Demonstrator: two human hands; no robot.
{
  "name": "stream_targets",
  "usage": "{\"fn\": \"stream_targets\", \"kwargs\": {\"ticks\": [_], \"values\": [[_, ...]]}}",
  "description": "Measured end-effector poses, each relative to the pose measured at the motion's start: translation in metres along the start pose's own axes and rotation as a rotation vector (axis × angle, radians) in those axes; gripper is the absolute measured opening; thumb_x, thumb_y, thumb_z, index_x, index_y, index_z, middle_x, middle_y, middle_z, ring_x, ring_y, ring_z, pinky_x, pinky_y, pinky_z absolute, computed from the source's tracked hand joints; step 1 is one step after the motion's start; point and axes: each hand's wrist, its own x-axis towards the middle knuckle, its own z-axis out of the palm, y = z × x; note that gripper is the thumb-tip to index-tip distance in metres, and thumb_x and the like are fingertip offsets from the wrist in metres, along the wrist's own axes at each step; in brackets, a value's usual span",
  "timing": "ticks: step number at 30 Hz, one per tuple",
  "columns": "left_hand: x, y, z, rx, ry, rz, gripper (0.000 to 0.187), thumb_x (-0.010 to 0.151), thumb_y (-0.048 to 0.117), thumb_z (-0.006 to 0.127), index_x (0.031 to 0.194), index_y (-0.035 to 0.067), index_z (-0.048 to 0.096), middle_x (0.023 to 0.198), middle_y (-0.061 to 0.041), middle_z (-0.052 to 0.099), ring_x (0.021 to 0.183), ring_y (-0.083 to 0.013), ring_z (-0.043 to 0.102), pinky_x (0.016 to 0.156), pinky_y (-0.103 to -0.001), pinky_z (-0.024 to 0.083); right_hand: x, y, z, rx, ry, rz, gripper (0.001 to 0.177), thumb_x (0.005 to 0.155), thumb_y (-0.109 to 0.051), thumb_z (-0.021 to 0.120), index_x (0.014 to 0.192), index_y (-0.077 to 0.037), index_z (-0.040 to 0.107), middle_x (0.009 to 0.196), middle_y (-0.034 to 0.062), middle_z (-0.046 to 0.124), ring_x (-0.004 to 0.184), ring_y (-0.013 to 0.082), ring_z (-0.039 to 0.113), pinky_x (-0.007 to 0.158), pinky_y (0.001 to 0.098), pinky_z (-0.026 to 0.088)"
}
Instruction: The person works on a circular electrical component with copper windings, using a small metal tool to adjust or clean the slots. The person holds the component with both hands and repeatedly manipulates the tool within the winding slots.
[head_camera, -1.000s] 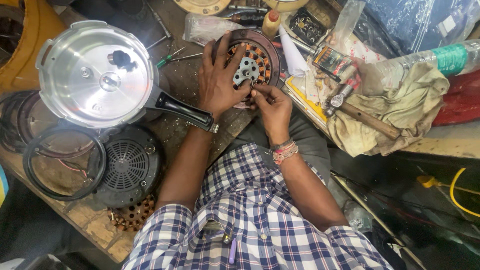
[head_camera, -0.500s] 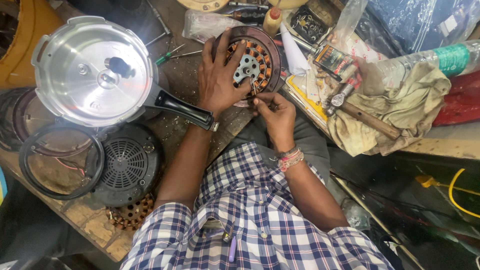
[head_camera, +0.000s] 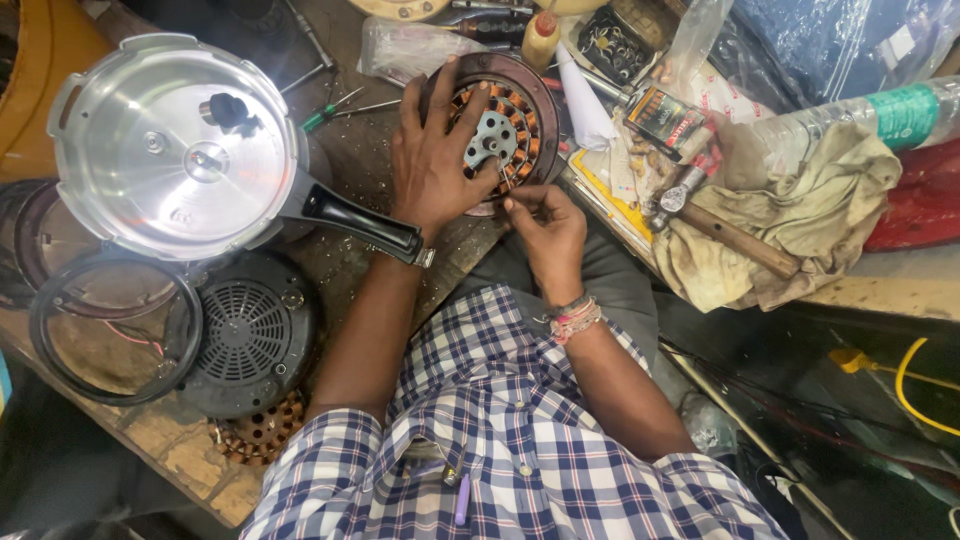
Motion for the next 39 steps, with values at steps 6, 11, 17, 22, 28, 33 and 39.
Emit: {"fn": "stream_targets", "kwargs": {"ticks": [6,11,17,22,28,33,39], "values": [[0.002,-0.002,0.002,0.013,-0.027,-0.016,0.081,0.077,0.040,0.081,0.151,0.021,0.056,0.167,-0.011,0.025,0.146,-0.0519,0.027,0.107,-0.066,0.041,0.001,-0.005,0.007,0.087,-0.001,0.023,0.011,0.096,0.001,0.072,0.106,0.005,0.070,0.091,0.0058,0.074,0.076,0.0091,0.069,0.069,0.0227,0.056],[-0.001,-0.008,0.006,0.028,-0.013,0.000,0.079,0.080,0.043,0.079,0.153,0.021,0.055,0.168,-0.011,0.024,0.147,-0.0514,0.027,0.109,-0.067,0.040,0.002,0.000,0.013,0.080,0.009,0.029,0.012,0.095,0.001,0.072,0.106,0.005,0.069,0.093,0.0061,0.074,0.077,0.0089,0.069,0.068,0.0226,0.058],[-0.001,-0.006,0.003,0.021,-0.026,-0.009,0.080,0.081,0.043,0.079,0.154,0.023,0.052,0.168,-0.011,0.024,0.147,-0.0507,0.027,0.109,-0.067,0.040,0.004,0.004,0.017,0.086,0.012,0.017,0.013,0.095,0.001,0.073,0.106,0.005,0.069,0.090,0.0063,0.074,0.074,0.0088,0.069,0.067,0.0226,0.057],[-0.002,-0.003,-0.001,0.000,-0.038,0.003,0.080,0.083,0.042,0.079,0.157,0.024,0.052,0.170,-0.011,0.023,0.148,-0.0516,0.026,0.109,-0.067,0.041,0.005,0.007,0.018,0.045,0.043,0.020,0.012,0.094,0.000,0.074,0.104,0.005,0.070,0.090,0.0064,0.074,0.074,0.0084,0.070,0.065,0.0225,0.058],[0.001,-0.004,0.001,0.006,-0.047,-0.027,0.081,0.080,0.043,0.079,0.154,0.023,0.052,0.168,-0.011,0.023,0.147,-0.0510,0.026,0.108,-0.068,0.039,0.005,0.004,0.017,0.045,0.031,-0.004,0.013,0.095,0.001,0.073,0.106,0.005,0.069,0.090,0.0065,0.074,0.073,0.0084,0.069,0.066,0.0219,0.057],[-0.001,-0.011,0.007,0.009,-0.015,-0.001,0.076,0.087,0.045,0.078,0.156,0.023,0.053,0.170,-0.009,0.022,0.149,-0.0496,0.026,0.111,-0.067,0.040,0.002,0.003,0.019,0.082,0.018,0.024,0.013,0.095,0.001,0.073,0.106,0.005,0.069,0.089,0.0066,0.074,0.073,0.0085,0.069,0.065,0.0218,0.056],[-0.001,-0.012,0.010,0.049,-0.009,0.005,0.074,0.089,0.051,0.077,0.155,0.024,0.054,0.170,-0.009,0.021,0.148,-0.0484,0.025,0.109,-0.068,0.039,0.003,0.010,0.021,0.123,0.023,0.021,0.013,0.095,0.002,0.073,0.107,0.005,0.069,0.088,0.0068,0.073,0.073,0.0089,0.068,0.065,0.0223,0.056]]}}
